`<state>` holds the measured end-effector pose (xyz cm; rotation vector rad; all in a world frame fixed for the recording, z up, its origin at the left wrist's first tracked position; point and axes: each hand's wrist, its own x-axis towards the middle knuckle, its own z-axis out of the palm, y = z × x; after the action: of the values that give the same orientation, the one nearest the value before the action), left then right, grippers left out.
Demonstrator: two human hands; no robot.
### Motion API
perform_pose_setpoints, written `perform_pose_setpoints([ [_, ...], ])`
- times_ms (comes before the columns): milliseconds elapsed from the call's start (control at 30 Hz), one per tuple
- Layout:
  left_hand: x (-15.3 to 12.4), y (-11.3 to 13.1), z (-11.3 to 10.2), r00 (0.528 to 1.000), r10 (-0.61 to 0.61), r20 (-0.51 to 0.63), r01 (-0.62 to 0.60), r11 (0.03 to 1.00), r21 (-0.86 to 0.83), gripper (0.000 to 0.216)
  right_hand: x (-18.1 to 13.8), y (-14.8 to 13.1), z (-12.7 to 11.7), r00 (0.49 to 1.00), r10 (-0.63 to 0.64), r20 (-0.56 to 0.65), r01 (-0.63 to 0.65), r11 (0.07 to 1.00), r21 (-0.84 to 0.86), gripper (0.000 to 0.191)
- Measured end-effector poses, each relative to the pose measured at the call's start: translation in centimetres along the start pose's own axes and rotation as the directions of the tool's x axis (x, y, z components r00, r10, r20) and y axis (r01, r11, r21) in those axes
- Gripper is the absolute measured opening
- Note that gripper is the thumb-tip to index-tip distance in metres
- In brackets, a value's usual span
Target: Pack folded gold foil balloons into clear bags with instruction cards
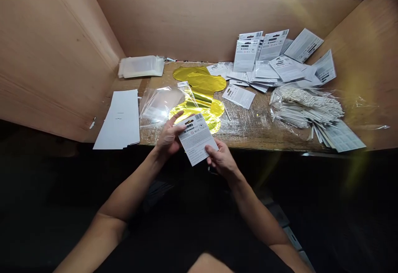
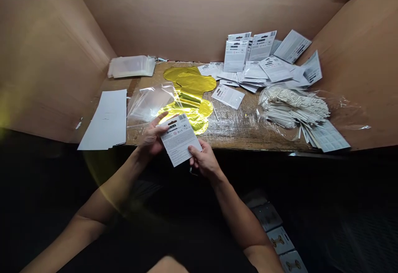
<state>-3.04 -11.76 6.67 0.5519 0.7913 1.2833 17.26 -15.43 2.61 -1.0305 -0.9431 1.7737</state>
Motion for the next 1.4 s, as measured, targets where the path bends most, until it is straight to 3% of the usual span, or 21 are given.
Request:
perform_pose_setpoints([
  [167,-0.9,-3.0,0.8,0.997,-0.058,0.043,0.058,0.998,-0.008,0.046,-0.7,1.6,0.8,0.98,-0.074,-0.184,0.091,0.992,0.084,0.063],
  [367,1.0,-3.3,0.1,0.994,-0.094,-0.055,0.092,0.995,-0.038,0.037,-1.4,1.6,0.4,0.964,-0.13,-0.23,0.123,0.991,-0.043,0.057],
  [533,-0.5,-5.5,1.5,0.996,-0.081,-0.033,0.08,0.997,-0.022,0.039,-0.5,2.1,0.9,0.909,-0.184,-0.374,0.206,0.978,0.021,0.059],
  [700,-1.9,-7.2,1.9,0.997,-0.058,-0.053,0.059,0.998,0.007,0.045,-0.5,2.1,0.6,0.964,-0.066,-0.258,0.126,0.966,0.225,0.064],
  [800,-2.1,-7.7,1.1,0.999,-0.032,-0.016,0.034,0.988,0.152,0.054,-0.9,2.7,0.3,0.965,-0.033,-0.26,0.097,0.966,0.239,0.056],
  [867,-2.0,-7.5,0.2,0.995,0.104,-0.011,-0.091,0.916,0.39,0.061,-1.0,3.3,-0.1,0.946,-0.012,-0.324,0.084,0.974,0.21,0.052],
  [933,-1.6,-6.6,-0.9,0.949,0.312,0.054,-0.264,0.683,0.681,0.066,-0.9,3.9,-0.6,0.926,0.012,-0.378,0.058,0.983,0.173,0.051],
  [967,-1.2,-6.1,-1.4,0.916,0.37,0.152,-0.341,0.525,0.78,0.067,-0.9,4.2,-0.9,0.916,0.012,-0.4,0.053,0.987,0.151,0.053],
  [1033,-0.3,-5.1,-2.1,0.869,0.289,0.402,-0.479,0.285,0.83,0.066,-0.9,4.9,-1.3,0.901,-0.012,-0.433,0.065,0.992,0.107,0.056],
  [1067,0.1,-4.8,-2.4,0.845,0.197,0.497,-0.533,0.243,0.81,0.062,-0.9,5.1,-1.4,0.899,-0.026,-0.438,0.07,0.994,0.085,0.057],
  [1167,1.0,-4.8,-2.6,0.818,0.046,0.573,-0.557,0.312,0.77,0.054,-1.1,6.1,-1.7,0.918,-0.041,-0.396,0.058,0.998,0.03,0.059],
  [1300,1.3,-5.6,-2.5,0.866,0.081,0.494,-0.478,0.426,0.768,0.049,-1.3,7.2,-1.6,0.933,-0.067,-0.353,0.06,0.998,-0.032,0.059],
  [1400,2.1,-6.1,-2.4,0.869,0.108,0.484,-0.487,0.368,0.792,0.035,-1.4,7.2,-1.7,0.917,-0.098,-0.387,0.063,0.993,-0.102,0.059],
])
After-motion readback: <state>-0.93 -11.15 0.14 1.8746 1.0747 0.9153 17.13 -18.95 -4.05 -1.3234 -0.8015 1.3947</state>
